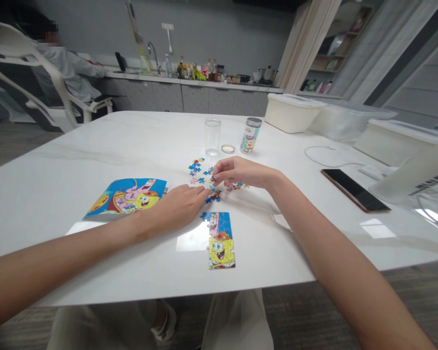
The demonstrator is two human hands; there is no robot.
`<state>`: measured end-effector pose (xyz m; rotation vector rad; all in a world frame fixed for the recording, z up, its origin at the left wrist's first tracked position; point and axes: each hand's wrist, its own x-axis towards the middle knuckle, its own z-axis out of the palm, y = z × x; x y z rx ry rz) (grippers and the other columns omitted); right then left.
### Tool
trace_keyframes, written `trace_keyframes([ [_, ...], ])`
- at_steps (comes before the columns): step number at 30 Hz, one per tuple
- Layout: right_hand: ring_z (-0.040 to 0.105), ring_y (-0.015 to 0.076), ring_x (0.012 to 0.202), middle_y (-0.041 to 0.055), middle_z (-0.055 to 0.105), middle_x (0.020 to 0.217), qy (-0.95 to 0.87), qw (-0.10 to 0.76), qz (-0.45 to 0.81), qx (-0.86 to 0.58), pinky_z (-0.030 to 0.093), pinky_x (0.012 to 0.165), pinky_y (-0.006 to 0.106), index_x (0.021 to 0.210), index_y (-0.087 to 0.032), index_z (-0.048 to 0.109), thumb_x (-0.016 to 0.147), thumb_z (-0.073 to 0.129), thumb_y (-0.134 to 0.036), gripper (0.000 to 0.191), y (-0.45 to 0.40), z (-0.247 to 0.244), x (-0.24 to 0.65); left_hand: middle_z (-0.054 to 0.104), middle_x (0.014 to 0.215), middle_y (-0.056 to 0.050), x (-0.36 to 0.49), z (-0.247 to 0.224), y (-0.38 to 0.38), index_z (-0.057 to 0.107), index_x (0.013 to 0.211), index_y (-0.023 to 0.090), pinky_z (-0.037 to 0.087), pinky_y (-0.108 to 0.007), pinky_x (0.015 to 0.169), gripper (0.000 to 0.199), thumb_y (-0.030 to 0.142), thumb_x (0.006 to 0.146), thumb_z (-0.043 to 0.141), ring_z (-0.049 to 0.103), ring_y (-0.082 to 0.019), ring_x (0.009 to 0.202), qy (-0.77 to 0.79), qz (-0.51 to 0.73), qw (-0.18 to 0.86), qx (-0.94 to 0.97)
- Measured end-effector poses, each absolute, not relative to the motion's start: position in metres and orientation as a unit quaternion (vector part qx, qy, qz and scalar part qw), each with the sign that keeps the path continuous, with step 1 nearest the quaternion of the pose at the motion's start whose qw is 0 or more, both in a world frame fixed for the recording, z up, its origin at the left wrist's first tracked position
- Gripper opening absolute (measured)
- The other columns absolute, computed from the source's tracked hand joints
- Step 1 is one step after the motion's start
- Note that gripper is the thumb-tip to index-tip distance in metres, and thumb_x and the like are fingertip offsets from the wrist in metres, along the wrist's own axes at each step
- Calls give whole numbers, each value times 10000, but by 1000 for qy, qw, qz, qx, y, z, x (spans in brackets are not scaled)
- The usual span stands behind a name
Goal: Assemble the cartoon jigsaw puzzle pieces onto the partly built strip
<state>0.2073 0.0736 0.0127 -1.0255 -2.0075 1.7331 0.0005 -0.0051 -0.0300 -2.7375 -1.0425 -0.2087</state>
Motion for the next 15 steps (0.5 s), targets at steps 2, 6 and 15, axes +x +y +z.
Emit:
trace_keyframes([
  [2,546,83,651,5,632,782,-660,159,641,-359,465,604,225,816,-161,626,756,756,-295,196,74,12,206,681,956,-92,0,-31,-5,520,1150,121,427,-302,684,216,124,966,407,641,-187,817,-353,-70,107,-927],
  [6,443,53,532,-31,532,695,-605,195,674,-376,471,529,216,807,-158,638,748,776,-258,181,75,9,203,676,912,-79,0,-32,-5,525,1103,130,424,-300,668,183,141,980,390,640,-184,791,-353,-76,118,-925],
  [15,513,72,572,-6,597,747,-588,196,690,-374,480,499,203,815,-171,623,702,785,-172,198,78,6,204,675,894,-66,0,-34,-4,506,1107,137,433,-292,668,174,148,986,382,638,-168,774,-349,-81,125,-925],
])
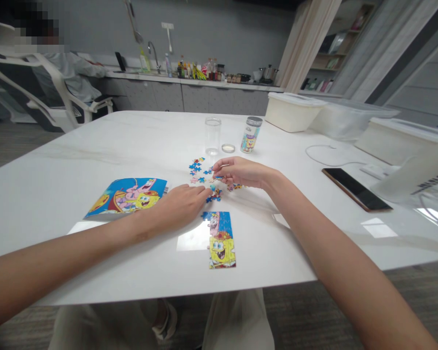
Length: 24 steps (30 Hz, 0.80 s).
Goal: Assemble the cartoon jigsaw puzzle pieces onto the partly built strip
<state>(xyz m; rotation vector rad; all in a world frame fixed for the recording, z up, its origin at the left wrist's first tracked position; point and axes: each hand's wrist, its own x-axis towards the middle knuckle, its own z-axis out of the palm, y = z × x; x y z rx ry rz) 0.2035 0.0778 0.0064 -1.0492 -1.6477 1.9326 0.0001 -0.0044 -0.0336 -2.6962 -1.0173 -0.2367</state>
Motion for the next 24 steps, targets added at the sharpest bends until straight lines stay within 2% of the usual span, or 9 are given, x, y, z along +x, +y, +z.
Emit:
trace_keyframes([
  [4,562,83,639,29,657,862,-592,201,683,-377,481,504,190,868,-176,638,663,821,-172,275,79,5,204,674,909,-74,0,-34,-4,508,1113,132,441,-299,687,188,111,965,394,639,-175,790,-350,-75,118,-926],
  [11,640,141,877,82,680,1008,-592,217,683,-369,526,598,194,885,-164,651,695,804,-189,246,80,4,208,667,909,-78,0,-33,-4,527,1082,127,441,-317,696,189,87,952,396,639,-190,794,-348,-75,112,-928],
  [13,634,126,813,76,681,985,-597,215,681,-365,521,582,196,889,-162,649,706,803,-198,242,80,5,207,670,905,-77,0,-33,-5,526,1091,129,439,-309,685,192,94,958,392,640,-186,788,-349,-75,115,-927],
  [17,568,78,643,15,638,804,-598,212,687,-356,494,535,188,849,-161,643,748,786,-256,200,79,6,206,675,902,-72,0,-33,-6,525,1101,136,438,-298,668,177,118,966,411,643,-180,784,-352,-76,121,-925],
  [24,561,68,593,-21,590,690,-593,198,692,-361,477,514,174,839,-160,631,747,775,-207,178,80,6,205,678,903,-71,0,-33,-5,515,1123,137,442,-307,651,173,153,974,428,647,-187,779,-350,-86,123,-925],
])
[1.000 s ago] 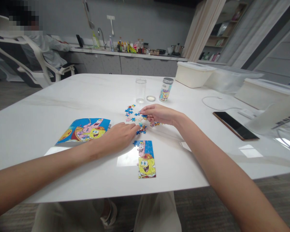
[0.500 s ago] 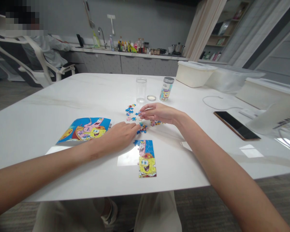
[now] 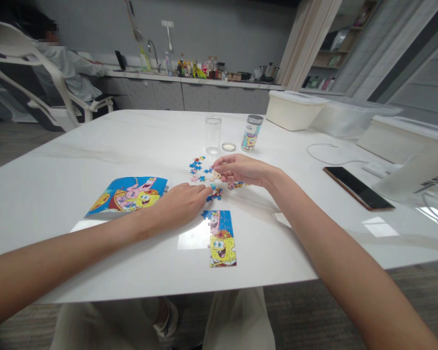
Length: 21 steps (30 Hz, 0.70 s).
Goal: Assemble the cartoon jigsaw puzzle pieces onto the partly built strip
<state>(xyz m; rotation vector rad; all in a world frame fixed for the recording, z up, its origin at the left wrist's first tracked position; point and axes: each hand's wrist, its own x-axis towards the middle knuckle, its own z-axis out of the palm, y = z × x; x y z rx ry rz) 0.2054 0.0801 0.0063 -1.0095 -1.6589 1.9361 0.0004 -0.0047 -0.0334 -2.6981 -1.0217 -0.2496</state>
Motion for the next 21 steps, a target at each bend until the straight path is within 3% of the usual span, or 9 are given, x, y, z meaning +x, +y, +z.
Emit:
trace_keyframes([
  [7,529,62,537,-30,579,676,-594,189,692,-364,476,489,179,930,-171,615,745,756,-163,232,78,9,205,685,909,-71,1,-32,-5,516,1124,133,446,-316,668,179,148,974,419,647,-192,784,-354,-86,110,-925],
  [12,541,58,580,23,662,899,-599,177,695,-356,488,508,189,1027,-182,607,733,755,-149,331,73,13,204,686,917,-102,1,-33,-5,512,1137,103,451,-331,699,231,109,964,359,652,-204,798,-364,-86,104,-922],
  [21,612,105,752,46,677,933,-595,198,690,-363,523,599,199,946,-179,647,717,792,-189,271,79,7,208,717,956,-133,1,-36,-6,247,1452,38,434,-295,734,536,121,939,379,671,-196,856,-416,-83,127,-897],
])
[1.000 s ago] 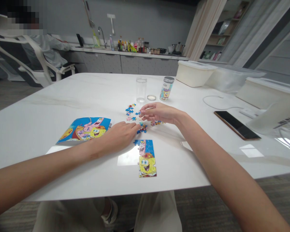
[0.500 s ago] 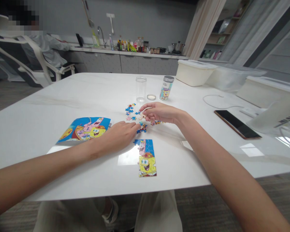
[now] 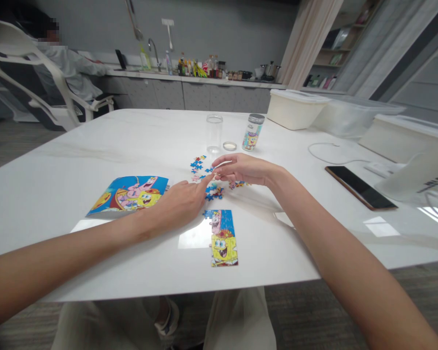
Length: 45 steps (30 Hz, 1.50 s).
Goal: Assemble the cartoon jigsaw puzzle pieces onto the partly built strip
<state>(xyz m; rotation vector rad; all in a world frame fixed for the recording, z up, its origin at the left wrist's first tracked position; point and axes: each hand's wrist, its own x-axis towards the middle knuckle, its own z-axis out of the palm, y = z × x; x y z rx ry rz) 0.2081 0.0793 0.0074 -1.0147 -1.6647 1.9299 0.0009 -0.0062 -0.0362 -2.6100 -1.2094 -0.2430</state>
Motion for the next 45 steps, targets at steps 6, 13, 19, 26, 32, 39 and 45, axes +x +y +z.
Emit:
trace_keyframes([
  [6,617,115,739,51,657,977,-614,196,679,-352,509,558,209,922,-173,644,673,799,-133,296,77,10,208,717,974,-149,2,-34,-7,167,1490,25,432,-307,746,595,123,942,378,672,-206,874,-416,-74,118,-899],
  [13,651,120,762,31,677,906,-607,204,683,-351,551,702,243,913,-173,650,655,775,-65,307,76,10,208,718,948,-140,3,-29,-8,154,1489,-3,427,-306,743,604,99,934,368,672,-203,860,-416,-57,109,-901],
  [19,624,97,682,18,689,866,-629,189,667,-352,527,617,214,958,-181,653,670,796,-121,327,81,7,211,720,910,-126,3,-29,-8,49,1517,28,425,-309,722,667,90,928,356,670,-205,815,-416,-58,111,-901],
  [26,609,121,779,26,659,910,-626,198,662,-362,533,635,219,933,-189,657,648,804,-113,330,78,10,209,716,957,-140,2,-33,-6,33,1518,38,426,-313,704,663,112,943,353,666,-203,781,-414,-67,119,-900],
  [32,591,120,785,28,633,916,-621,208,661,-366,528,620,211,965,-199,653,687,750,-97,312,76,12,208,707,1011,-162,3,-30,-8,58,1516,23,440,-328,713,660,82,926,347,672,-217,806,-404,-70,118,-905],
  [39,588,106,737,24,637,915,-614,205,673,-359,515,583,215,1019,-206,626,709,771,-145,347,78,10,208,712,954,-134,2,-33,-6,-19,1525,50,446,-327,725,720,68,899,337,664,-214,821,-402,-72,122,-905],
  [45,568,84,667,13,634,853,-607,205,681,-356,501,547,202,991,-188,629,741,785,-210,295,77,10,208,716,935,-135,2,-33,-6,18,1518,21,436,-322,714,692,85,911,344,663,-208,792,-404,-69,130,-903],
])
